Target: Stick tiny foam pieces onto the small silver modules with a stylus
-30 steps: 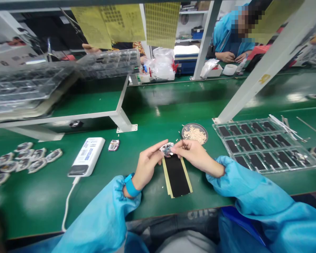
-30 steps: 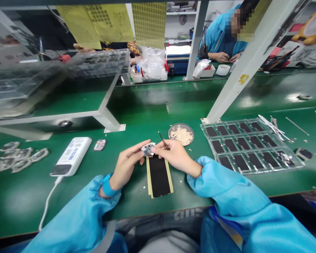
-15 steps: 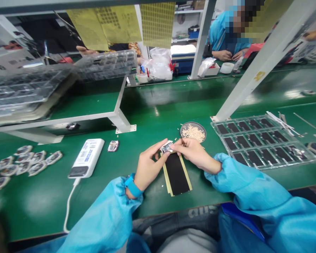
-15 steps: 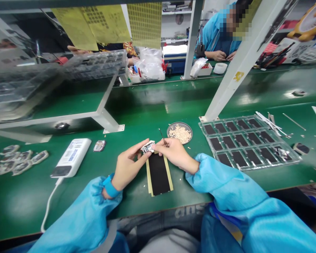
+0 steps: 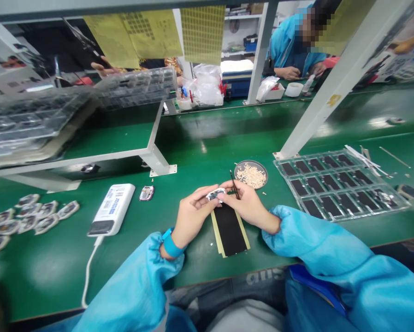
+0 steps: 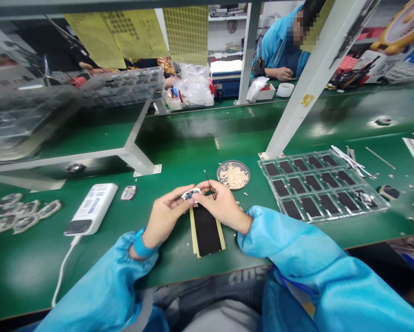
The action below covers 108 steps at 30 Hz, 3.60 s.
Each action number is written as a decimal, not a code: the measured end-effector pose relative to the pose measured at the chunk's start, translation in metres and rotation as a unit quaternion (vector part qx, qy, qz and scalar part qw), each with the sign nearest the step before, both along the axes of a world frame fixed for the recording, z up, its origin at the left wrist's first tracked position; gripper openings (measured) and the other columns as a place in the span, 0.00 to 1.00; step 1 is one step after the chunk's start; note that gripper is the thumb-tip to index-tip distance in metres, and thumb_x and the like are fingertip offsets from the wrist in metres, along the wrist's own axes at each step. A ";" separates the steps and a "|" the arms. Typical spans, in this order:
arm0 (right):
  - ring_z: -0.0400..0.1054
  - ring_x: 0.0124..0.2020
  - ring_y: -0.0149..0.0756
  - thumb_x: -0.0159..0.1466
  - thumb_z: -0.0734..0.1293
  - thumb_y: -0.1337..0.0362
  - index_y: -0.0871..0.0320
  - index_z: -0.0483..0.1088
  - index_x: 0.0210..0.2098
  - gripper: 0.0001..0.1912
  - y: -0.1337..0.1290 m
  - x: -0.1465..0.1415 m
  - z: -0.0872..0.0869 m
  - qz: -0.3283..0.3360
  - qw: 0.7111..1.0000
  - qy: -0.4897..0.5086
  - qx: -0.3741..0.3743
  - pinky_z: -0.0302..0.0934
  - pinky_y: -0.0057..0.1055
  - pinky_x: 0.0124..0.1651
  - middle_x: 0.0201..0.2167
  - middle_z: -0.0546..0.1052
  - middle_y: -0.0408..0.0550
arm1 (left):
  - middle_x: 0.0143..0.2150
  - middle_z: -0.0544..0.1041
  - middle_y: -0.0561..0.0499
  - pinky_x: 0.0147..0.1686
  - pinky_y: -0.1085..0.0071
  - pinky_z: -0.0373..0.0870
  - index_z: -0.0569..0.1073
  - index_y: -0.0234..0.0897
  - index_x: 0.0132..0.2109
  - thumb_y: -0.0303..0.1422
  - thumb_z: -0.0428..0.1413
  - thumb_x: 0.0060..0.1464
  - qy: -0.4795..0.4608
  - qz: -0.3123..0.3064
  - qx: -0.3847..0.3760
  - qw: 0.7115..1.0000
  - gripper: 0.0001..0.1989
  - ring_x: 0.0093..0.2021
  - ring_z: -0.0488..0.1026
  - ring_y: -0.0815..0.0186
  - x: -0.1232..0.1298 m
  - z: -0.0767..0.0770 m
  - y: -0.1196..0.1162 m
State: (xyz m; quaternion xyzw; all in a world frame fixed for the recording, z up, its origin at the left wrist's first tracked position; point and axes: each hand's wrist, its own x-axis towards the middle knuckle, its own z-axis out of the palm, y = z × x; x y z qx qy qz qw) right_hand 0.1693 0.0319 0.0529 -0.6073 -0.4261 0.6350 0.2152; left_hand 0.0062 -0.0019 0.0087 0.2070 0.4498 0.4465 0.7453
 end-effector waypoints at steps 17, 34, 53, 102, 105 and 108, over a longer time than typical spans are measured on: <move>0.64 0.29 0.30 0.55 0.76 0.50 0.60 0.74 0.35 0.20 0.015 0.002 -0.011 0.109 0.981 -0.138 0.086 0.56 0.27 0.31 0.28 0.74 0.44 | 0.43 0.82 0.44 0.41 0.70 0.78 0.80 0.31 0.51 0.39 0.67 0.49 0.079 -0.006 -0.042 0.996 0.23 0.36 0.78 0.66 0.006 -0.001 0.001; 0.68 0.36 0.35 0.65 0.70 0.59 0.58 0.76 0.36 0.08 0.029 0.027 0.001 0.272 0.914 -0.108 0.282 0.63 0.33 0.43 0.33 0.74 0.48 | 0.34 0.71 0.50 0.31 0.77 0.66 0.81 0.38 0.50 0.35 0.59 0.56 0.253 -0.078 0.101 0.959 0.16 0.31 0.67 0.72 0.004 -0.007 -0.004; 0.67 0.35 0.32 0.65 0.69 0.62 0.60 0.74 0.35 0.08 0.049 0.050 0.003 0.312 0.885 -0.162 0.304 0.61 0.29 0.40 0.33 0.73 0.47 | 0.38 0.78 0.50 0.35 0.75 0.68 0.79 0.37 0.51 0.34 0.58 0.56 0.299 -0.107 0.127 0.940 0.16 0.33 0.71 0.71 0.004 -0.030 0.025; 0.73 0.32 0.32 0.61 0.72 0.55 0.61 0.71 0.38 0.15 0.017 0.034 -0.030 0.117 0.991 -0.055 0.026 0.69 0.29 0.38 0.30 0.77 0.47 | 0.35 0.80 0.48 0.35 0.74 0.72 0.67 0.35 0.43 0.35 0.61 0.55 0.084 -0.143 -0.007 0.986 0.13 0.34 0.78 0.67 -0.004 -0.025 -0.001; 0.75 0.33 0.33 0.61 0.72 0.55 0.60 0.70 0.36 0.15 0.019 0.031 -0.019 0.079 0.996 -0.029 0.029 0.72 0.32 0.40 0.32 0.78 0.49 | 0.35 0.80 0.49 0.35 0.75 0.72 0.66 0.36 0.43 0.35 0.60 0.55 0.072 -0.136 -0.011 0.988 0.13 0.34 0.77 0.68 -0.005 -0.026 -0.001; 0.76 0.37 0.35 0.62 0.72 0.58 0.60 0.72 0.36 0.11 0.019 0.029 -0.007 0.083 0.990 -0.028 0.109 0.72 0.34 0.44 0.36 0.79 0.50 | 0.36 0.80 0.49 0.36 0.74 0.72 0.65 0.36 0.43 0.35 0.59 0.56 0.072 -0.138 -0.012 0.988 0.12 0.35 0.78 0.67 -0.005 -0.026 -0.001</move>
